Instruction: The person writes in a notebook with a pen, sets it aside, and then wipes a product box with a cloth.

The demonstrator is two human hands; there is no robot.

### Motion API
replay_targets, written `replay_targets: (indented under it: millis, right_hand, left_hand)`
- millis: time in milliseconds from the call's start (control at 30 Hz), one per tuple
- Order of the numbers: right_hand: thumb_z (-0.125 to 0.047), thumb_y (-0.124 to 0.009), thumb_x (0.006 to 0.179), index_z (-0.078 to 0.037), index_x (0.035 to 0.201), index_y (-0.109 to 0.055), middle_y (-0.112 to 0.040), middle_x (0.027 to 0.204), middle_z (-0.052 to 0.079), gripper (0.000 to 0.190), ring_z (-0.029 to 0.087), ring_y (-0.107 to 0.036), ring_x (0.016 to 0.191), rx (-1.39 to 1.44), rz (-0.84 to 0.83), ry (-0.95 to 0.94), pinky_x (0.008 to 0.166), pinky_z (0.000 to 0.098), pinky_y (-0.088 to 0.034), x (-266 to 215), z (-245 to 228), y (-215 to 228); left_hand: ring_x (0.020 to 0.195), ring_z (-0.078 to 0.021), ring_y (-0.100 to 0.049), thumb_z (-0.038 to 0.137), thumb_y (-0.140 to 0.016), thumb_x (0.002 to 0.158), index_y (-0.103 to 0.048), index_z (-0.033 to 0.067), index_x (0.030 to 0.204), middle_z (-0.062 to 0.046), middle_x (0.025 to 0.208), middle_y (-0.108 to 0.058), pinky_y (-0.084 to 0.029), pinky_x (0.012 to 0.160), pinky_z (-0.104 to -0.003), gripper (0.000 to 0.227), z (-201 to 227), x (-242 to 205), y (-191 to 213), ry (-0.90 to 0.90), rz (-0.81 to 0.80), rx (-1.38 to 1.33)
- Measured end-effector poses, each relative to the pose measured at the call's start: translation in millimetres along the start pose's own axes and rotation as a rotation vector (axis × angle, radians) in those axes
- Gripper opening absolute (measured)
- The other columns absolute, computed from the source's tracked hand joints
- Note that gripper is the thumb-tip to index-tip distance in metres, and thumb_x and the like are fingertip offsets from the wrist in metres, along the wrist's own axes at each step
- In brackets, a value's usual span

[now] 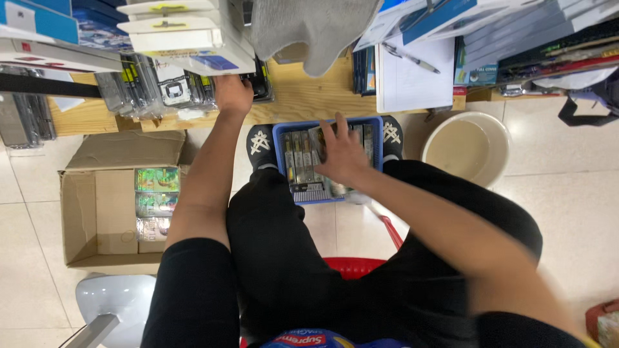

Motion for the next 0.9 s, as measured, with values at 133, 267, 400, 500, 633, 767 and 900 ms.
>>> replay_targets:
  millis: [133, 267, 400, 500, 633, 767, 900]
  right_hand:
    - [-0.026, -0.082, 0.075, -0.020, 0.166, -0.028, -0.015, 0.169, 0.023, 0.106, 0.059, -0.043, 0.142, 0.138, 0.077, 0.129, 0.116, 0.0729, -0.036, -81, 1, 59]
    - [-0.012, -0.089, 0.060, -0.010, 0.159, -0.037, -0.021, 0.167, 0.029, 0.111, 0.064, -0.042, 0.140, 0.494, 0.186, 0.046, 0.104, 0.0642, -0.053, -154, 16, 91]
    - [-0.001, -0.091, 0.058, 0.003, 0.157, -0.030, -0.017, 0.161, 0.038, 0.116, 0.067, -0.048, 0.127, 0.699, 0.340, 0.032, 0.091, 0.0619, -0.059, -178, 51, 83]
    - [0.005, -0.087, 0.063, 0.006, 0.157, -0.029, -0.014, 0.162, 0.037, 0.111, 0.071, -0.044, 0.130, 0.826, 0.377, -0.043, 0.088, 0.0652, -0.059, -174, 62, 78]
    - [0.006, -0.087, 0.060, 0.004, 0.156, -0.030, -0.015, 0.163, 0.034, 0.112, 0.063, -0.047, 0.132, 0.836, 0.440, -0.007, 0.091, 0.0638, -0.057, -179, 67, 83]
    - [0.000, -0.084, 0.061, -0.014, 0.153, -0.036, -0.020, 0.175, 0.010, 0.104, 0.031, -0.055, 0.130, 0.866, 0.366, -0.067, 0.088, 0.0411, -0.062, -178, 73, 74]
    - [-0.004, -0.086, 0.063, -0.018, 0.153, -0.037, -0.020, 0.176, 0.007, 0.104, 0.031, -0.051, 0.133, 0.862, 0.323, -0.066, 0.091, 0.0415, -0.061, -177, 68, 80]
  left_hand:
    - [0.135, -0.0375, -0.048, 0.024, -0.076, 0.097, -0.061, 0.0006, 0.131, -0.015, 0.131, -0.053, -0.061, 0.099, -0.049, 0.044, -6, 4, -7, -0.006, 0.019, 0.023]
    - [0.131, -0.0446, -0.050, 0.019, -0.075, 0.097, -0.063, -0.0066, 0.129, -0.022, 0.129, -0.053, -0.059, 0.102, -0.050, 0.042, -10, 2, -2, -0.032, 0.062, -0.085]
    - [0.128, -0.0424, -0.053, 0.015, -0.069, 0.096, -0.070, -0.0036, 0.120, -0.020, 0.124, -0.055, -0.059, 0.100, -0.045, 0.030, -8, 8, -6, -0.017, 0.104, -0.033]
    - [0.130, -0.0353, -0.052, 0.022, -0.069, 0.097, -0.072, 0.0015, 0.118, -0.013, 0.125, -0.055, -0.060, 0.099, -0.042, 0.029, -7, 2, -10, -0.033, 0.058, 0.106]
    - [0.102, -0.0295, -0.075, 0.024, -0.066, 0.101, -0.069, 0.0052, 0.118, -0.011, 0.106, -0.073, -0.062, 0.088, -0.039, 0.026, -6, 24, -11, -0.069, 0.165, 0.213]
    - [0.130, -0.0403, -0.049, 0.030, -0.046, 0.107, -0.056, 0.0130, 0.141, -0.018, 0.141, -0.055, -0.044, 0.107, -0.055, 0.039, 3, 59, -25, -0.100, -0.244, 0.259]
    - [0.108, -0.0283, -0.049, 0.029, -0.049, 0.112, -0.055, 0.0129, 0.127, -0.011, 0.117, -0.053, -0.047, 0.093, -0.047, 0.023, 0, 60, -31, 0.062, -0.459, 0.103]
Point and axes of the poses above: each hand's wrist, its own x-axis towards the middle knuckle, its own y-axis out of the back of the hand, z = x × y, the point moved 6 cm from there along x, towards the middle knuckle
